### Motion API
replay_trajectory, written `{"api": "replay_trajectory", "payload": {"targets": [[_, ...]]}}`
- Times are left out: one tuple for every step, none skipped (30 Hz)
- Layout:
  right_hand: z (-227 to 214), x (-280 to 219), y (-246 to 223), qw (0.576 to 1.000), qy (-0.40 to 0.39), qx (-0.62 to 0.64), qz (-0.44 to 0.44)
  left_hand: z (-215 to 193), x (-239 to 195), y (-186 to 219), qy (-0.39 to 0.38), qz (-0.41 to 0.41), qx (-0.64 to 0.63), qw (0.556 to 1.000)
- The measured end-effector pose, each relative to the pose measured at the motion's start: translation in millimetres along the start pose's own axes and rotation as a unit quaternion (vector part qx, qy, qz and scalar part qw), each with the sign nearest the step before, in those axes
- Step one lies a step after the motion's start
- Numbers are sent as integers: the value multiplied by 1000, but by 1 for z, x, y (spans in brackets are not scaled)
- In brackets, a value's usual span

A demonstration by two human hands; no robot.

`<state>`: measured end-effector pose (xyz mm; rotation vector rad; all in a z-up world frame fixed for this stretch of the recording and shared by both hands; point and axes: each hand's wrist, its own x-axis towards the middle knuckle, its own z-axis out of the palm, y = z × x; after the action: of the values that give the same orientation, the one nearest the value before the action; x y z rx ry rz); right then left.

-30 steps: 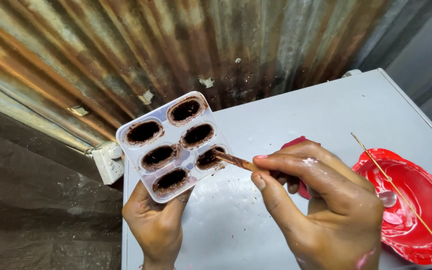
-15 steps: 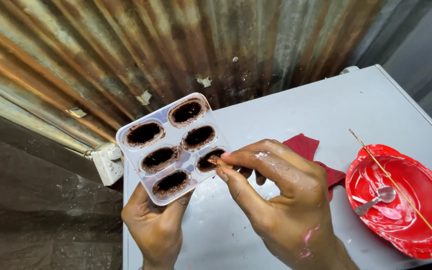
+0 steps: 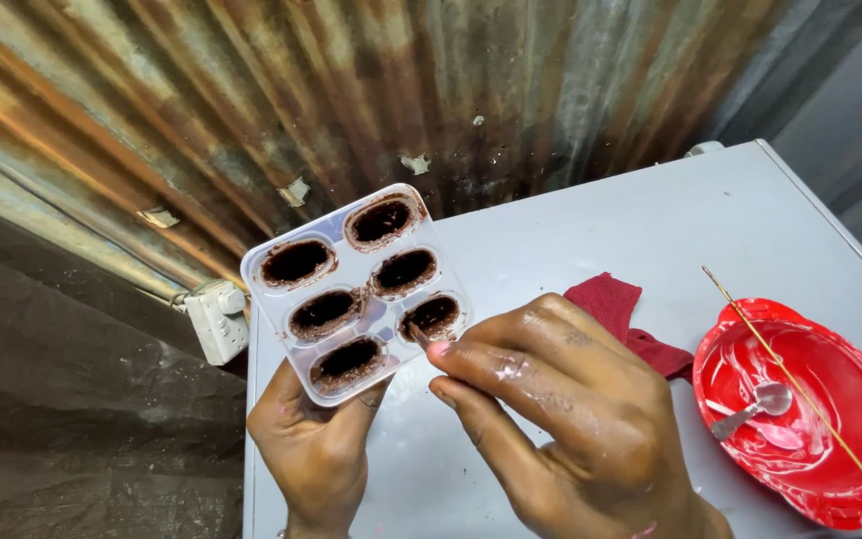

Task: The person cleans the top surface of a popsicle mold using a wooden stick to remove excess chocolate mixture before placing the mold into a chest freezer.

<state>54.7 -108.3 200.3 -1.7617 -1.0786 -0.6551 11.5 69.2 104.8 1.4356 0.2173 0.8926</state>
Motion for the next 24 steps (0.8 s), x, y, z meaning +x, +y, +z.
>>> {"api": "replay_trajectory", "payload": {"targets": [[-1, 1, -1, 1000, -4, -6, -7, -1, 0, -1, 2, -3, 4, 1000], [-3, 1, -2, 1000, -7, -12, -13, -1, 0, -2, 5, -6, 9, 1000], [-4, 2, -2, 1000, -8, -12, -14, -1, 0, -1, 6, -5, 8, 1000], [-6, 3, -2, 1000, -9, -23, -19, 0, 1, 0, 0, -2, 6, 1000], [-7, 4, -3, 999, -11, -33, -24, 0, 1, 1, -5, 0, 4, 1000], [-8, 3, -1, 999, -11, -33, -25, 0, 1, 0, -4, 0, 4, 1000], [-9, 2, -1, 999, -8, -45, -24, -1, 1, 0, -3, 0, 6, 1000], [-9, 1, 0, 998, -5, -57, -23, -2, 1, -1, -2, 0, 8, 1000], [-9, 1, 0, 998, -5, -56, -24, -3, 1, -1, -2, 1, 8, 1000], [-10, 1, 0, 997, 8, -71, -22, -4, 1, -2, -2, 7, 24, 1000], [-10, 0, 0, 996, 22, -85, -20, -6, 1, -2, -3, 12, 39, 999], [-11, 2, -1, 996, 22, -85, -20, -6, 2, 0, -3, 13, 39, 999], [-12, 2, -2, 996, 19, -86, -19, -7, 2, 3, -11, 24, 56, 998], [-14, 3, -3, 996, 16, -87, -17, -7, 3, 5, -19, 35, 72, 997], [-15, 3, -3, 996, 17, -87, -17, -8, 3, 3, -19, 35, 72, 997], [-16, 3, -3, 995, 8, -91, -27, -9, 3, 2, -13, 31, 72, 997], [-17, 3, -2, 995, -1, -95, -37, -9, 3, 0, -7, 28, 72, 997], [-18, 3, -2, 995, 0, -95, -37, -9, 3, 0, -7, 28, 71, 997], [-18, 3, -3, 994, -9, -96, -42, -9, 3, 0, -7, 25, 69, 997], [-19, 3, -3, 994, -17, -97, -46, -9, 3, 1, -6, 22, 67, 998], [-19, 4, -4, 994, -17, -97, -46, -10, 3, 1, -7, 22, 67, 997], [-19, 4, -5, 994, -22, -95, -45, -10, 3, 0, -4, 20, 68, 998], [-19, 5, -6, 994, -28, -94, -43, -10, 2, 0, -3, 17, 68, 998], [-19, 6, -5, 994, -28, -94, -42, -9, 2, 0, -3, 17, 69, 997]]}}
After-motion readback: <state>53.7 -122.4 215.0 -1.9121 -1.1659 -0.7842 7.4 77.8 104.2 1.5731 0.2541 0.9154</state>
